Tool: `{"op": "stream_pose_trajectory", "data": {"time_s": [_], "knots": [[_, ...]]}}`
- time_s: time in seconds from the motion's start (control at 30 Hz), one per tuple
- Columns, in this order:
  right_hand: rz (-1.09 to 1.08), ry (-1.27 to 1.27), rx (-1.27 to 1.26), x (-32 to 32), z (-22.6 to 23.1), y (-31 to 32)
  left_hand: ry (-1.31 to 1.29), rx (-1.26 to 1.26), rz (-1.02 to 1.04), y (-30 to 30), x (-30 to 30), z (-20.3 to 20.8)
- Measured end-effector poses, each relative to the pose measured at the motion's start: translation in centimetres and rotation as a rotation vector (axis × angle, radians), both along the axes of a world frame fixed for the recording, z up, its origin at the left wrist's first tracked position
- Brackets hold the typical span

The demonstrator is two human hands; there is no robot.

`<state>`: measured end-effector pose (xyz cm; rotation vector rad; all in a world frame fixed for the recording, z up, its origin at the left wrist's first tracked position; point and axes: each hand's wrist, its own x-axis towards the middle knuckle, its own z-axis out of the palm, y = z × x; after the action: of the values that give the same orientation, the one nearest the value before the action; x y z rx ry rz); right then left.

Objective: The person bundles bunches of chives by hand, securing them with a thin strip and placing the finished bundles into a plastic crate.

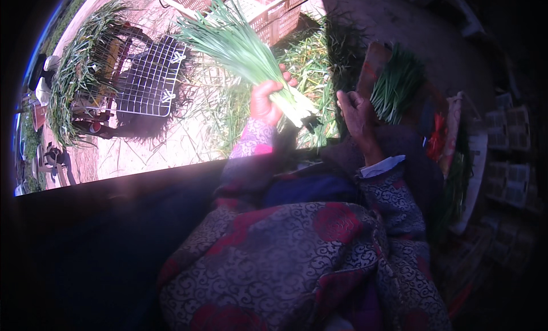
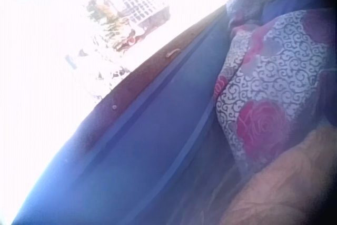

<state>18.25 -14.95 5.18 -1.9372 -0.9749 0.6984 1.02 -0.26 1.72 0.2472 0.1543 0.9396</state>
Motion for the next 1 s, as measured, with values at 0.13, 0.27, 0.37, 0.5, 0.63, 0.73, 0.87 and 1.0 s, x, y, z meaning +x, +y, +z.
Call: {"op": "stream_pose_trajectory", "data": {"time_s": [0.13, 0.27, 0.37, 0.5, 0.63, 0.73, 0.87, 1.0], "knots": [[0.446, -0.493, 0.164, -1.8, -1.5, -3.6, -0.021, -0.031, -0.030, -0.4, 0.3, 0.1], [0.334, -0.706, 0.097, -2.3, 2.3, -3.6, 0.000, -0.039, -0.052, -0.3, 0.1, -0.4], [0.253, -0.288, -0.027, -4.6, 9.0, -3.1, 0.030, -0.013, -0.067, -0.6, 0.2, -0.4], [0.326, -0.289, 0.089, -5.2, 7.3, -1.9, 0.103, 0.047, -0.067, -1.5, 1.4, -0.4], [0.394, -0.440, 0.300, -4.7, 5.3, -1.7, 0.267, 0.005, -0.098, -3.2, 1.5, 0.4], [0.344, -0.259, 0.196, -3.5, -0.4, -1.0, 0.218, 0.045, -0.141, -2.6, 2.4, -2.5], [0.224, 0.114, -0.002, -1.3, 0.3, -2.1, 0.299, 0.052, -0.217, -3.8, 3.8, -2.2], [0.268, 0.282, -0.011, 4.2, 4.8, -6.1, 0.223, -0.010, -0.468, -3.7, 5.5, -3.3]]}}
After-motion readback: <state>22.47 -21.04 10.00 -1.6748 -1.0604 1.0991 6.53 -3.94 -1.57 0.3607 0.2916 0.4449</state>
